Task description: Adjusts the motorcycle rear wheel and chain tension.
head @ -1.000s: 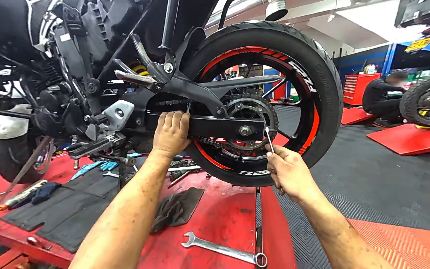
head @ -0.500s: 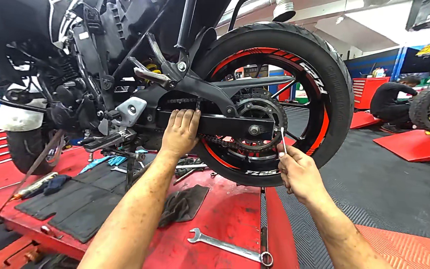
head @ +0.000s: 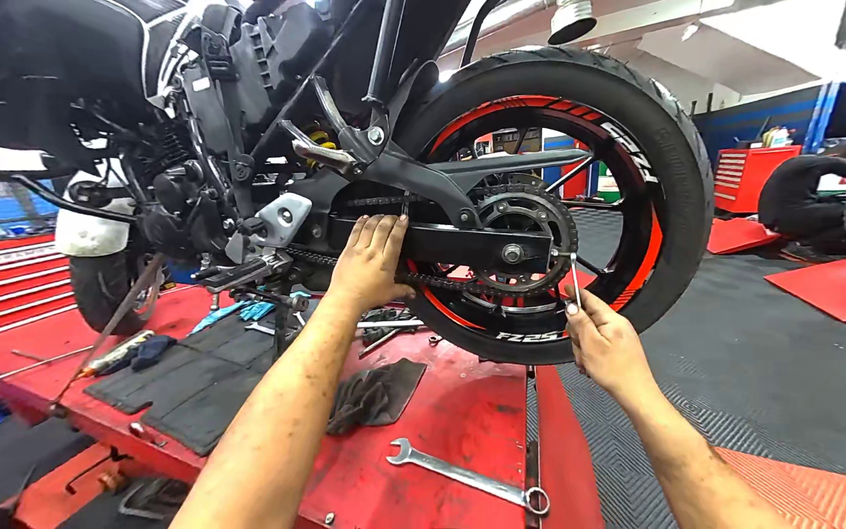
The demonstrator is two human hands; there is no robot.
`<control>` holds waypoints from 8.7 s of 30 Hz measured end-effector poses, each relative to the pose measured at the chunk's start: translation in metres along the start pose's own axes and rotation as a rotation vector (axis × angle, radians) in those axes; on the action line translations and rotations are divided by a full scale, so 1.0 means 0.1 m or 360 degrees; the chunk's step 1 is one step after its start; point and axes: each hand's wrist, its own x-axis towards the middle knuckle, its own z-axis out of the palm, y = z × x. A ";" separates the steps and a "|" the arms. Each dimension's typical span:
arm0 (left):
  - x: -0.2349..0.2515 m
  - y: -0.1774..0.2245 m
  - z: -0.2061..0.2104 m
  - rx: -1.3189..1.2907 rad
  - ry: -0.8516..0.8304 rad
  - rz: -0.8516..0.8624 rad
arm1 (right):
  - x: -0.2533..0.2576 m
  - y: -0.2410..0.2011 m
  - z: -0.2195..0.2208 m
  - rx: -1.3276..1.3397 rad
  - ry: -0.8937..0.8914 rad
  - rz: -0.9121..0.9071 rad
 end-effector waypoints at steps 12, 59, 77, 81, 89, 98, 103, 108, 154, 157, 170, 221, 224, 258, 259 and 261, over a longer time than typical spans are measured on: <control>0.01 0.09 0.24 0.0144 0.0254 -0.0022 | 0.42 0.65 0.29 -0.0981 0.0381 -0.0917; 0.11 0.15 0.17 0.0191 0.0088 -0.0155 | 0.00 -0.71 0.16 0.2167 -0.0070 0.0962; 0.09 0.17 0.18 0.0202 0.0144 -0.0137 | -0.01 -0.73 0.13 0.2222 -0.0245 0.0857; 0.08 0.22 0.16 0.0168 0.0128 -0.0196 | -0.08 -0.68 0.26 0.1885 -0.0096 0.0743; 0.09 0.29 0.09 0.0132 0.0032 -0.0265 | -0.07 -0.74 0.25 0.1802 -0.0033 0.0815; 0.10 0.31 0.08 0.0278 -0.0037 -0.0316 | -0.36 -0.33 0.27 0.1452 0.0024 0.0558; 0.12 0.35 0.11 0.0242 0.0005 -0.0336 | -0.27 -0.11 -0.11 0.0382 0.0123 -0.0334; 0.11 0.37 0.10 0.0231 -0.0049 -0.0381 | -0.16 -0.12 -0.40 -0.0469 0.0235 -0.0913; 0.12 0.26 0.39 0.0332 0.0450 -0.0261 | 0.45 -0.42 0.00 -0.0285 0.0591 -0.1238; 0.07 0.34 0.35 0.0252 0.0371 -0.0265 | 0.80 -1.02 -0.29 -0.0116 0.0499 -0.0802; 0.11 0.32 0.26 0.0323 0.0292 -0.0286 | 1.25 -1.35 -0.56 0.0015 0.0299 -0.0560; 0.03 0.21 0.18 0.0286 0.0077 -0.0144 | 0.60 -0.14 -0.26 -0.0261 0.0449 -0.0441; 0.07 0.26 0.27 0.0279 0.0297 -0.0185 | 0.65 0.01 -0.02 0.0002 0.0546 -0.0563; 0.07 0.29 0.29 0.0338 0.0277 -0.0322 | 0.37 -0.73 0.02 0.1113 0.0145 0.0606; 0.07 0.29 0.29 0.0345 0.0250 -0.0342 | 0.37 -0.73 0.05 0.1188 0.0157 0.0627; 0.08 0.32 0.23 0.0327 0.0148 -0.0397 | 0.36 -0.70 0.09 0.1203 0.0188 0.0594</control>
